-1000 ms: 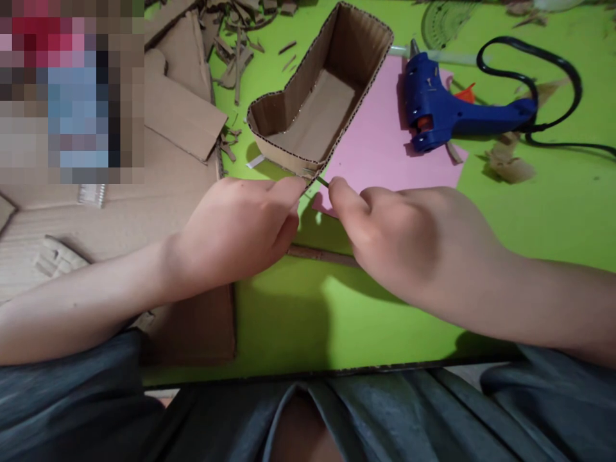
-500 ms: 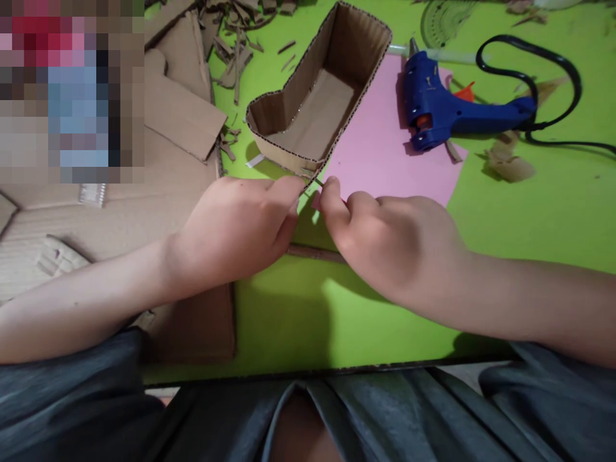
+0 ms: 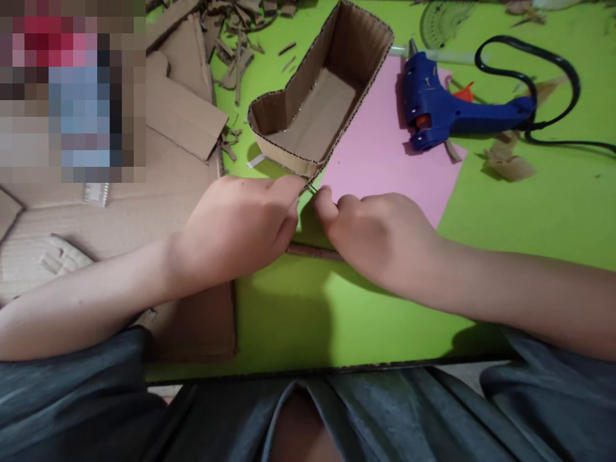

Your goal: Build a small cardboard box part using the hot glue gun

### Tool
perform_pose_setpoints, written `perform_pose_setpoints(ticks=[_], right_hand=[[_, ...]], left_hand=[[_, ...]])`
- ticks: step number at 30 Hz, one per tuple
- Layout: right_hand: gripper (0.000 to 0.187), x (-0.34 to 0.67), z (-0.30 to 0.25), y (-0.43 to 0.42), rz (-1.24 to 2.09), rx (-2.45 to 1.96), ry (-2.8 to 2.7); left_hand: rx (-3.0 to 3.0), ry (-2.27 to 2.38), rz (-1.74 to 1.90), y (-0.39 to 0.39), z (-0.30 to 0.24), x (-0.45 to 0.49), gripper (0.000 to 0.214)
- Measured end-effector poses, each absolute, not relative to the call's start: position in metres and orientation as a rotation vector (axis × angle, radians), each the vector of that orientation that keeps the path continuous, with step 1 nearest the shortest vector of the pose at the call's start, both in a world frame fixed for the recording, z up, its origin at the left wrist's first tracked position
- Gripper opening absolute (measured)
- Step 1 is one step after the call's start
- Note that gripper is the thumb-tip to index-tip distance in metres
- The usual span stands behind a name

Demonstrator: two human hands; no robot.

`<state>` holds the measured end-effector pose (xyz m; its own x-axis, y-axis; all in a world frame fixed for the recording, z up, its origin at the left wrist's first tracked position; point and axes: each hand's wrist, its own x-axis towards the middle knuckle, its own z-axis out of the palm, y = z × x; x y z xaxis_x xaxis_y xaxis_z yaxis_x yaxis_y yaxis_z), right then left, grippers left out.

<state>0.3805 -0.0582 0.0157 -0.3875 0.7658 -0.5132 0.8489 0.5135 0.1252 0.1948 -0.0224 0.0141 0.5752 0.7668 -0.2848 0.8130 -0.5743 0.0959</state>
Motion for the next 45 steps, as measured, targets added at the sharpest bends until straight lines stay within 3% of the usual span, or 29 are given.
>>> perform_pose_setpoints(ticks=[7, 17, 25, 31, 39, 45], right_hand=[[0.068, 0.384, 0.010, -0.059, -0.216, 1.350, 2.253], [0.039, 0.408, 0.001, -0.049, -0.223, 1.436, 2.355], [0.038, 0.413, -0.007, -0.048, -0.195, 1.517, 2.434], [0.039, 0.420, -0.009, -0.051, -0.129, 1.506, 2.466], [0.045, 0.430, -0.015, -0.061, -0.055, 1.480, 2.557], [0.051, 0.426, -0.011, -0.061, -0.002, 1.456, 2.535]], left_hand=[[2.574, 1.326, -0.272, -0.021, 0.015, 0.193, 0.030], [2.447, 1.271, 0.016, -0.006, 0.005, 0.173, 0.022], [2.275, 1.283, 0.088, 0.014, -0.004, 0.165, 0.020], [2.061, 1.426, -0.085, 0.018, -0.003, 0.171, 0.013], [2.030, 1.494, -0.159, 0.021, 0.001, 0.174, 0.019], [2.068, 1.446, -0.004, 0.018, -0.002, 0.172, 0.023]])
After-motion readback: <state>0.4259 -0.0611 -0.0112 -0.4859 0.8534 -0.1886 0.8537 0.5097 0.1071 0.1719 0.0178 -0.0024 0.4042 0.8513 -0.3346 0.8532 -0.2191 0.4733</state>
